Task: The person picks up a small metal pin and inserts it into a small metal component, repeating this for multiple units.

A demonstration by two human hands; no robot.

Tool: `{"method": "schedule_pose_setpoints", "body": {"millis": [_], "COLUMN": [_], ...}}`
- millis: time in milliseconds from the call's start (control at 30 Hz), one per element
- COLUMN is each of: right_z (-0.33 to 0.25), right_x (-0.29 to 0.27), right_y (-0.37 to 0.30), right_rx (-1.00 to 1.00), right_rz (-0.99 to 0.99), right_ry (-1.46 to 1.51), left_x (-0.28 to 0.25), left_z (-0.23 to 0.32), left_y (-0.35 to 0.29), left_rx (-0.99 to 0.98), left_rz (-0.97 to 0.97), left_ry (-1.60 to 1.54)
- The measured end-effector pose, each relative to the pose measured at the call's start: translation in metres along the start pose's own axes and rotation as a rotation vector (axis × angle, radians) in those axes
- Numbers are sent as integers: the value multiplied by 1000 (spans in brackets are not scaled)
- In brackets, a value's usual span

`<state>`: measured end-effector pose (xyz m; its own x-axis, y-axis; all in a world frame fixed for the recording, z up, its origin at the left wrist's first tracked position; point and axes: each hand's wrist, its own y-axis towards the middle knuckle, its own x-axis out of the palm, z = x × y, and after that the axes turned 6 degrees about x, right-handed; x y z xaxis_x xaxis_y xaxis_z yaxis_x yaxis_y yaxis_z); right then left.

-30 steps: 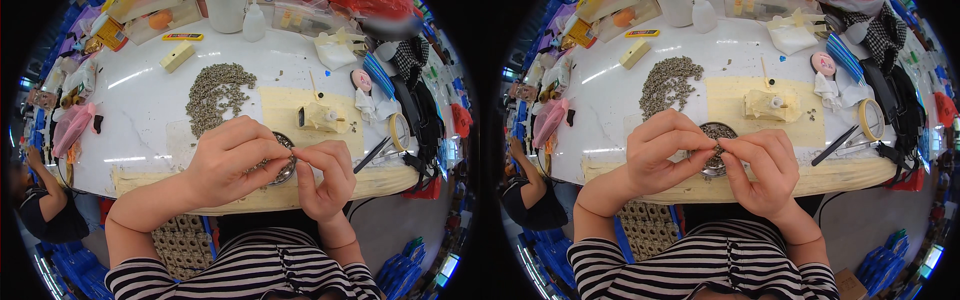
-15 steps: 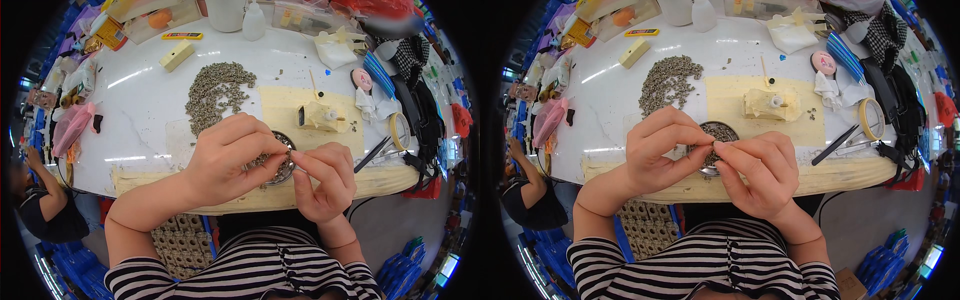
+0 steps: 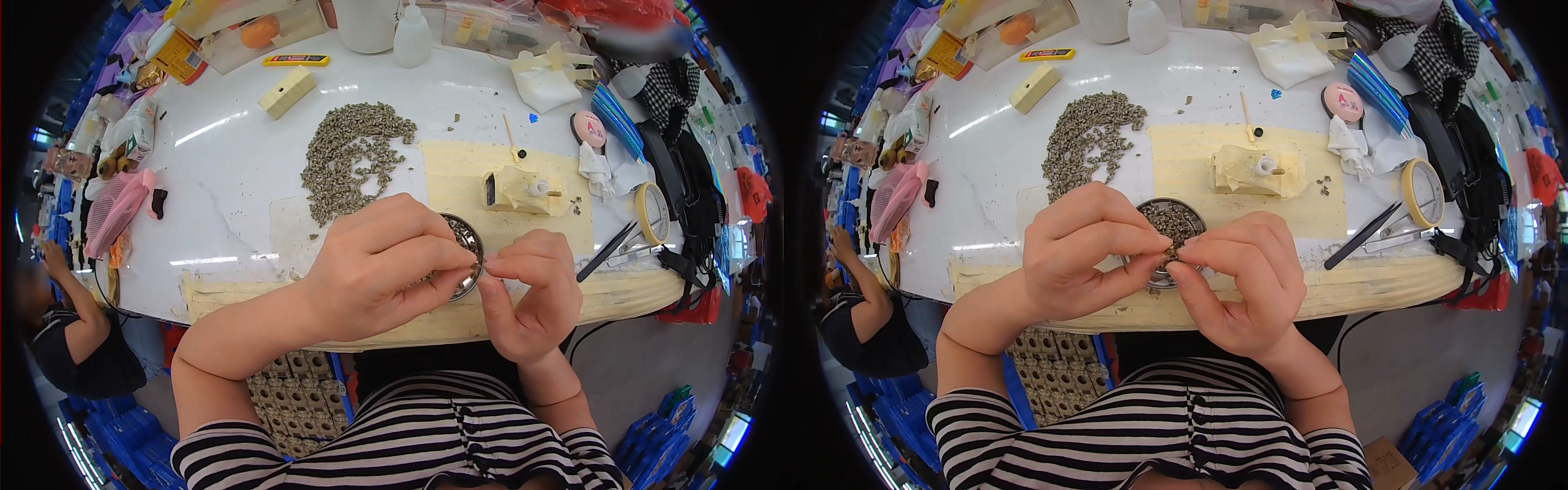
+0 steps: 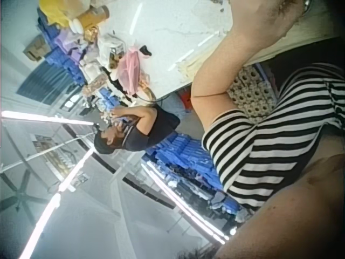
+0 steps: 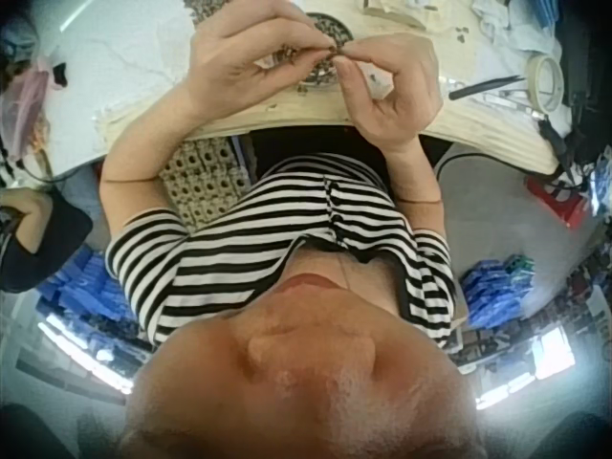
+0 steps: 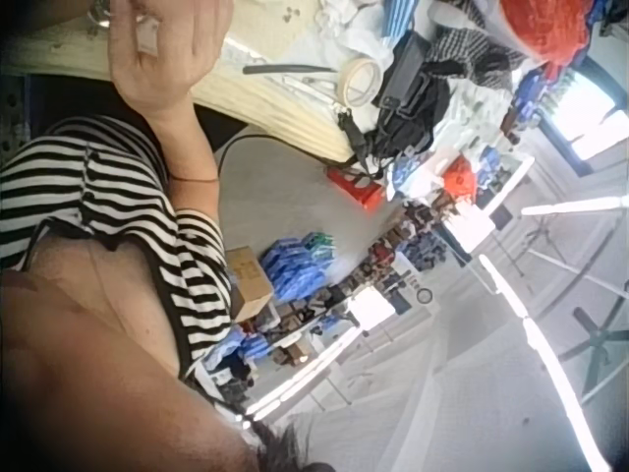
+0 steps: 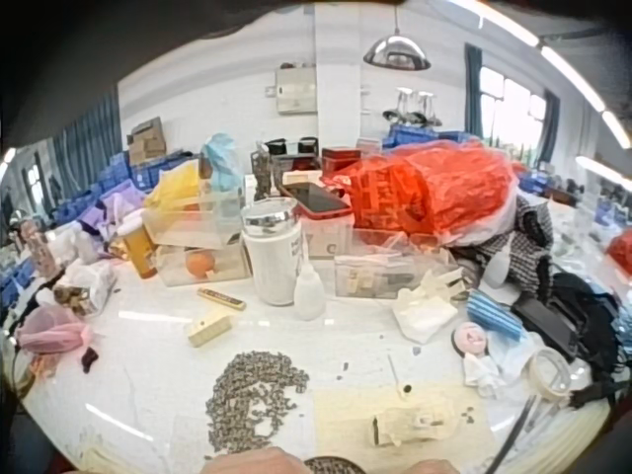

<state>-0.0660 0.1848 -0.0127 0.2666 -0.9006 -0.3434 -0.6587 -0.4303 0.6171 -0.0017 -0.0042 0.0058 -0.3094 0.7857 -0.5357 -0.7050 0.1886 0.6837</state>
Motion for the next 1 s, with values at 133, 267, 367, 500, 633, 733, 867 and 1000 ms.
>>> {"method": "schedule_pose_setpoints", "body": {"millis": [133, 267, 367, 500, 633, 733, 867, 1000], "right_z": [1, 1, 1, 3, 2, 2, 2, 2], "right_x": [-1, 0, 0, 1, 0, 1, 1, 1], "right_y": [3, 2, 3, 3, 2, 1, 0, 1], "right_rx": [-103, -51, 11, 41, -5, -42, -70, -46], "right_rz": [-2, -14, -68, -116, -59, -13, -3, -17], "right_ry": [-51, -78, -62, -6, -43, -60, -68, -73], "left_x": [-3, -3, -2, -1, -1, 0, 0, -1], "left_z": [2, 2, 0, -1, -1, 0, -1, 1], "left_y": [2, 2, 1, 1, 1, 0, 0, 1], "left_rx": [-33, -39, -18, 30, 12, -10, -15, -24], "left_rz": [-9, -3, 0, -8, -17, -31, -37, -22], "left_ry": [-4, -27, -37, -31, -34, -28, -29, -31]}}
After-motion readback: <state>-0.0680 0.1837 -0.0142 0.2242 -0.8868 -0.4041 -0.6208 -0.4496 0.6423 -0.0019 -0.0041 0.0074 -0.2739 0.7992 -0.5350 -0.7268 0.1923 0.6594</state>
